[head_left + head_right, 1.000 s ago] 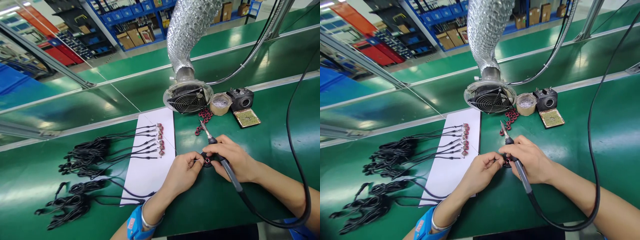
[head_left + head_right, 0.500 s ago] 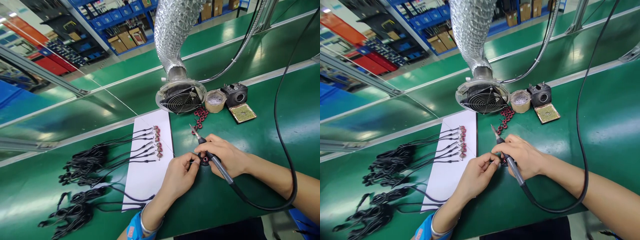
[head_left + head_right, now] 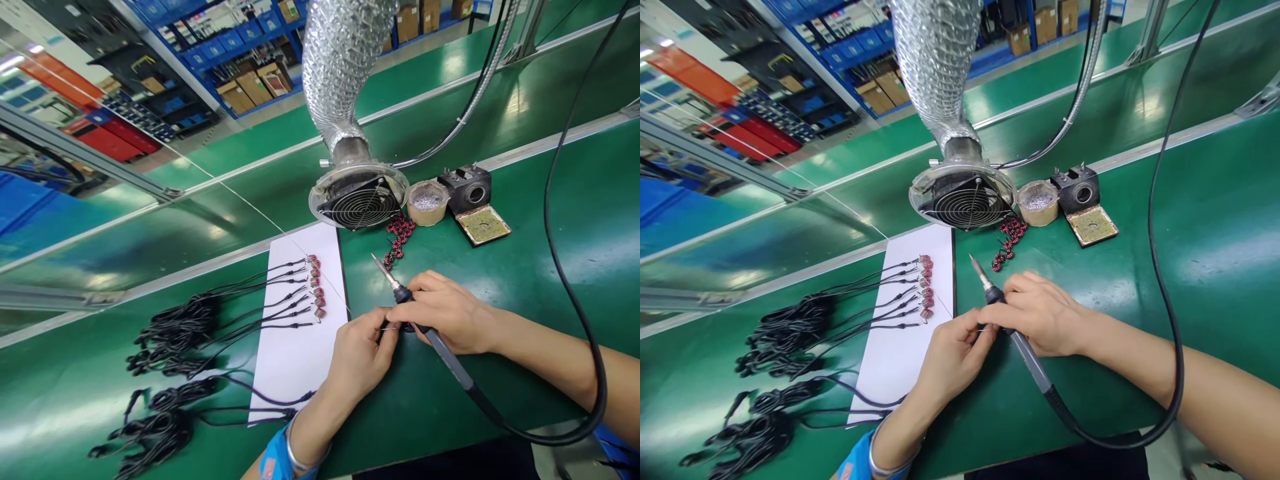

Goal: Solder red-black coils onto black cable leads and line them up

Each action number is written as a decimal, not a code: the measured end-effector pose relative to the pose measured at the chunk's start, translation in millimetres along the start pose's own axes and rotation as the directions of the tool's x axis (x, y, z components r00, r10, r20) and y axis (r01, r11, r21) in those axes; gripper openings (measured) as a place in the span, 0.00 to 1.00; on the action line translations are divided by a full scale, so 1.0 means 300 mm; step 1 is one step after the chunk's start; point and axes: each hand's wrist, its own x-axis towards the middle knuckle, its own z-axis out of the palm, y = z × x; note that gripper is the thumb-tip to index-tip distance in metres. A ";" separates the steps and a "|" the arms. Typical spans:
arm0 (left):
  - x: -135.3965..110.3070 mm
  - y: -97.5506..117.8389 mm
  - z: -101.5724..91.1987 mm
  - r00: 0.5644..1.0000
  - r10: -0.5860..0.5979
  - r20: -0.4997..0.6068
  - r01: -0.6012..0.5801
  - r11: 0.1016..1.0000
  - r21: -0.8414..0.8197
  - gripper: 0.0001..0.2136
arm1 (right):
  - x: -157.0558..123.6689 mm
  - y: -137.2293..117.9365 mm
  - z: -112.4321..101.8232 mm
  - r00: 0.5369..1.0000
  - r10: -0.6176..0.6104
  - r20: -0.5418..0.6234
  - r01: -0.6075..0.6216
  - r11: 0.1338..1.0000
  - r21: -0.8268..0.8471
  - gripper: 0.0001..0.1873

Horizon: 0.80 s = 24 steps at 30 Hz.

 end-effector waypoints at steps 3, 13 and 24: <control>0.000 -0.018 0.005 0.986 0.160 -0.038 -0.156 0.983 0.102 0.10 | 0.003 -0.001 -0.005 0.999 -0.013 0.036 0.014 1.000 -0.026 0.17; -0.011 -0.033 -0.002 0.931 0.345 -0.118 -0.302 0.911 0.282 0.07 | -0.025 0.028 -0.044 0.973 0.138 -0.185 -0.101 0.975 0.199 0.21; -0.003 -0.040 0.015 0.912 0.393 -0.116 -0.349 0.893 0.284 0.06 | -0.019 0.016 -0.032 0.979 0.131 -0.158 -0.091 0.968 0.235 0.18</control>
